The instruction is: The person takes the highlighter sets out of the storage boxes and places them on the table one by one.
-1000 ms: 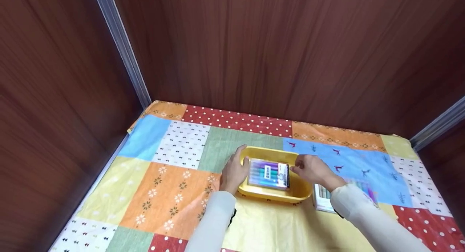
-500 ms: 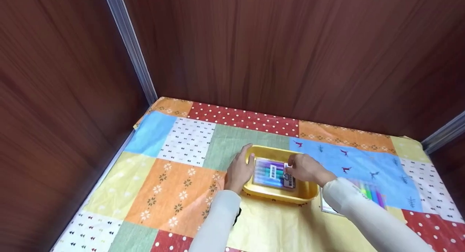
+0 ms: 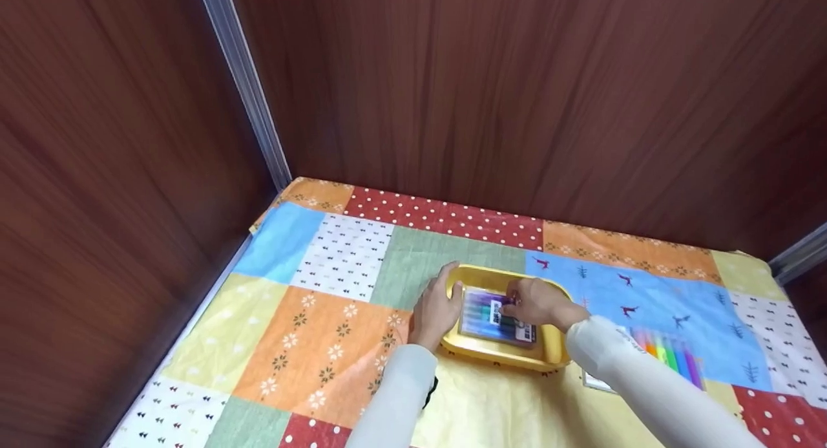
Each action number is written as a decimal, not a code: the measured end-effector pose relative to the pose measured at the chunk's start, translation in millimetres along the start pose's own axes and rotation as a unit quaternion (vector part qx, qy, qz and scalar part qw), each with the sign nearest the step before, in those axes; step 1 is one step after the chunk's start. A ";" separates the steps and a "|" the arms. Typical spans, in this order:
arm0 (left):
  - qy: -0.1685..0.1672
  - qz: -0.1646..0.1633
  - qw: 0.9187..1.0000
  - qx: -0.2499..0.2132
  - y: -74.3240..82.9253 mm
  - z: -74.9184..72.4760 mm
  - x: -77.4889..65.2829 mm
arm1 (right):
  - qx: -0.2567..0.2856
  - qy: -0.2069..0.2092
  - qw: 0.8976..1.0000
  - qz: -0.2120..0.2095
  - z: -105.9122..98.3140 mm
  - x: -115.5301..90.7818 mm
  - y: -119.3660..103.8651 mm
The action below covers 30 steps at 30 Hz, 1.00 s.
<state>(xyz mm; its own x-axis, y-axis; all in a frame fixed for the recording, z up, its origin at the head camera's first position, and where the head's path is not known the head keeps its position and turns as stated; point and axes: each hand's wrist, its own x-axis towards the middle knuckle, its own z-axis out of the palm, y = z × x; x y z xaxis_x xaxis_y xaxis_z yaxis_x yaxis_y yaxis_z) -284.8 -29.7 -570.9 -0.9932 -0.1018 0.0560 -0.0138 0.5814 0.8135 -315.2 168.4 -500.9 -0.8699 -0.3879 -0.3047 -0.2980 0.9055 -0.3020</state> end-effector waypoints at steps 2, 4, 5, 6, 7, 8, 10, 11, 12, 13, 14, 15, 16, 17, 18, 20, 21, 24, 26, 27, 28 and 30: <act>0.003 0.000 1.000 0.001 0.0 0.6 -0.3 | 0.001 -0.006 1.000 0.000 0.5 1.4 -0.7; 0.004 0.002 1.000 0.005 0.3 0.8 -0.1 | 0.000 -0.010 1.000 -0.001 0.2 3.1 -2.0; 0.004 0.004 1.000 0.005 0.3 0.9 0.2 | 0.001 -0.012 1.000 0.002 0.0 4.1 -2.6; 0.004 0.005 1.000 0.006 0.6 1.0 0.3 | 0.002 -0.016 1.000 0.004 -0.4 4.9 -2.9; 0.004 0.007 1.000 0.006 0.7 1.2 0.5 | 0.004 -0.018 1.000 0.007 -0.8 5.8 -3.2; 0.005 0.009 1.000 0.007 0.9 1.3 0.6 | 0.006 -0.021 1.000 0.010 -1.2 6.9 -3.6; 0.010 0.014 1.000 0.013 0.8 1.7 0.6 | 0.005 -0.026 1.000 0.009 -2.1 9.2 -4.7; 0.012 0.015 1.000 0.014 0.6 2.0 0.7 | 0.007 -0.030 0.999 0.010 -2.4 10.4 -5.3; 0.012 0.014 1.000 0.015 0.3 2.3 0.6 | 0.006 -0.033 0.999 0.008 -2.8 11.6 -6.1; 0.013 0.013 1.000 0.017 0.3 2.3 0.6 | 0.004 -0.036 0.999 0.006 -3.1 12.9 -6.9; 0.013 0.012 1.000 0.019 0.2 2.2 0.7 | 0.001 -0.039 0.999 0.003 -3.3 14.2 -7.8; 0.013 0.012 1.000 0.019 0.3 2.0 1.0 | -0.001 -0.040 0.999 0.001 -3.6 15.5 -8.4; 0.012 0.010 1.000 0.019 0.0 2.1 0.9 | -0.003 -0.042 0.999 0.000 -3.4 16.8 -9.0; 0.011 0.009 1.000 0.017 -0.4 2.2 0.9 | -0.006 -0.043 0.999 0.000 -3.3 18.0 -9.4; 0.011 0.008 1.000 0.017 -0.6 1.9 0.9 | -0.008 -0.042 0.999 0.000 -3.2 19.2 -9.8; 0.014 0.011 1.000 0.017 -0.1 1.0 1.6 | -0.012 -0.041 0.999 0.001 -4.3 20.5 -11.2; 0.016 0.013 1.000 0.017 -0.1 0.5 1.9 | -0.013 -0.041 0.999 0.004 -4.6 21.1 -11.9; 0.018 0.013 1.000 0.017 -0.1 -0.7 1.7 | -0.020 -0.052 0.998 0.011 -3.3 22.3 -15.0; 0.016 0.012 1.000 0.018 -0.4 -0.8 1.0 | -0.019 -0.064 0.998 0.016 -1.0 23.2 -16.7; 0.015 0.011 1.000 0.019 -0.3 -0.7 0.7 | -0.017 -0.070 0.997 0.020 0.5 23.8 -17.2; 0.012 0.011 1.000 0.018 -0.2 -0.5 0.4 | -0.016 -0.075 0.997 0.020 1.6 24.3 -17.7; 0.011 0.013 1.000 0.019 -0.3 0.2 0.4 | -0.012 -0.082 0.996 0.023 3.2 25.5 -18.2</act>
<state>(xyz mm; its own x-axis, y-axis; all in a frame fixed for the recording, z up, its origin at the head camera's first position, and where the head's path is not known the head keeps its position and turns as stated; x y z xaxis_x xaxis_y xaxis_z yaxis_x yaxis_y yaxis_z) -285.3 -29.8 -571.2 -0.9905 -0.1044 0.0898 0.0067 0.6148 0.7886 -330.7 141.5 -506.1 -0.8074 -0.3671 -0.4619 -0.2703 0.9260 -0.2635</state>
